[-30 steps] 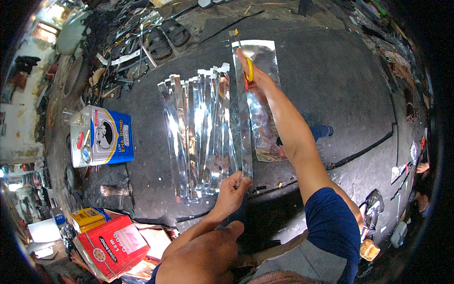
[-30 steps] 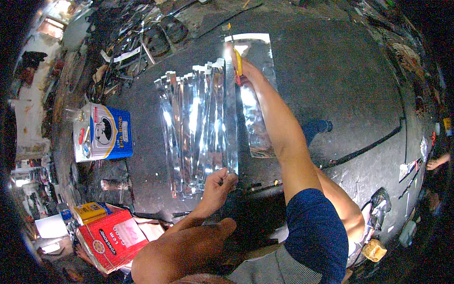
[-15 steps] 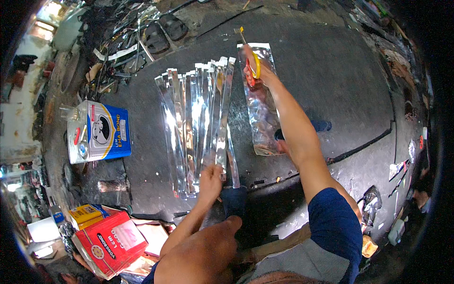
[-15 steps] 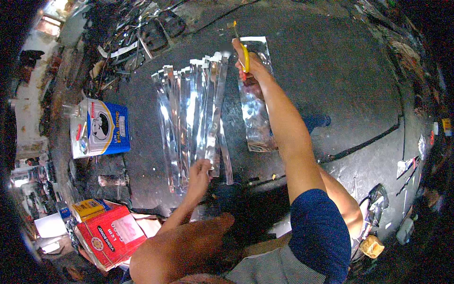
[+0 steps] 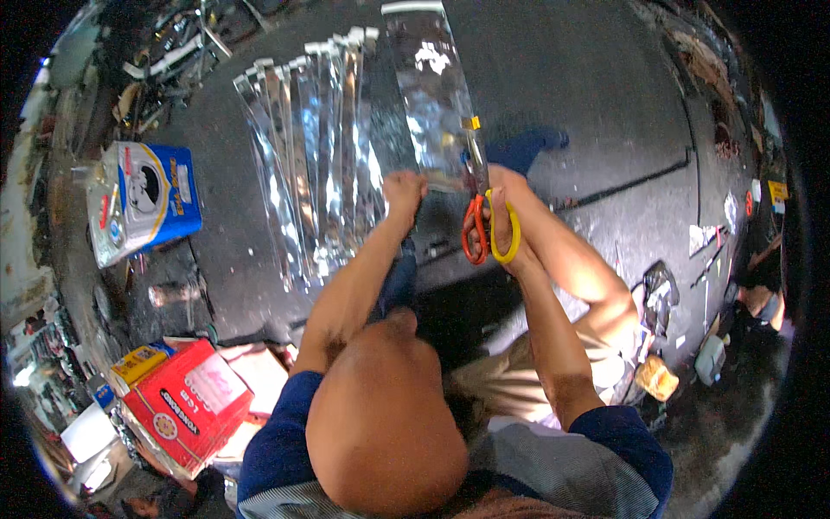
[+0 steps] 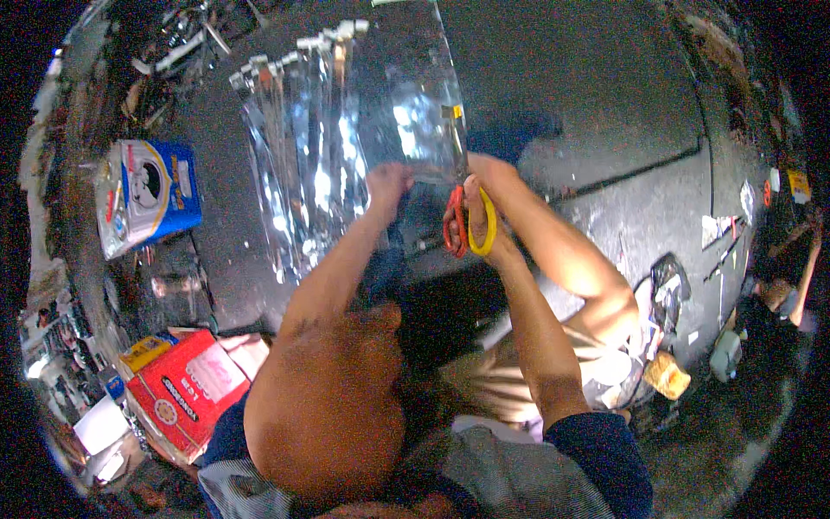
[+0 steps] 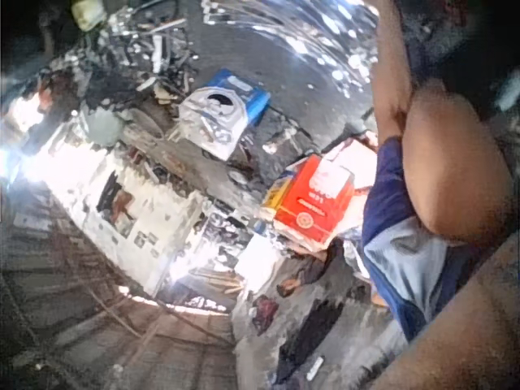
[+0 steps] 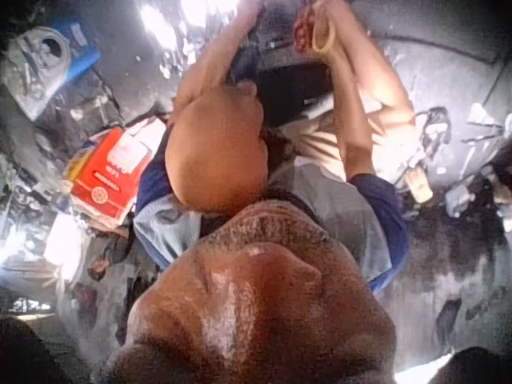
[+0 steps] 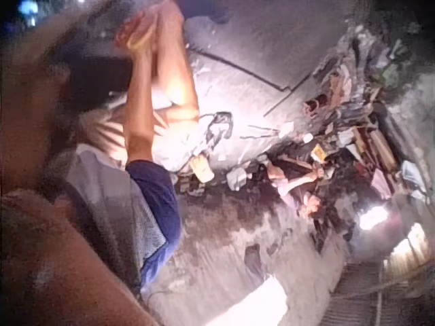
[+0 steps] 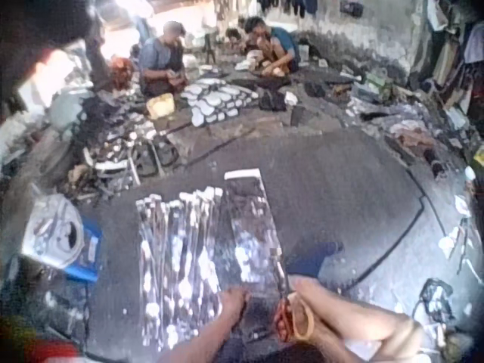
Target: The person sits on the floor and uses yellow-handled scissors to cut a roll of silver foil tape into narrow strips. After cutting, they peel the backing off the strips and stack them on the floor.
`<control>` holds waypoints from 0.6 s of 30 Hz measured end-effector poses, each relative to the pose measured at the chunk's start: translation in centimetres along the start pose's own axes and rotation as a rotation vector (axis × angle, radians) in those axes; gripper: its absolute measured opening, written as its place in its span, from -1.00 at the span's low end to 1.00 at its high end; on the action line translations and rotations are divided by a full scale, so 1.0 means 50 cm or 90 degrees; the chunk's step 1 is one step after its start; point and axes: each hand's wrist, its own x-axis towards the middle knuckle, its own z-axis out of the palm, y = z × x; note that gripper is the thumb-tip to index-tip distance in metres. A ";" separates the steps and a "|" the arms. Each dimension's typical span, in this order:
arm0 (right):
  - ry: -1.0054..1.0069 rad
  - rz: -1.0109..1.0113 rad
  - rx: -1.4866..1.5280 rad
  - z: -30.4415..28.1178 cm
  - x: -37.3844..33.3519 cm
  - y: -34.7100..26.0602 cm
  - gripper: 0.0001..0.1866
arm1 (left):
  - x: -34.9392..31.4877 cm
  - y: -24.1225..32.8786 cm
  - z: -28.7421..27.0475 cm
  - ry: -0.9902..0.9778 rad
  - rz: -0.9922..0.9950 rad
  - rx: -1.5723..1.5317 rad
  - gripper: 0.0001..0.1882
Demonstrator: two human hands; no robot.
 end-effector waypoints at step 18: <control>-0.084 0.263 -0.050 0.001 -0.049 0.149 0.02 | -0.007 0.074 0.025 -0.127 -0.064 0.061 -0.89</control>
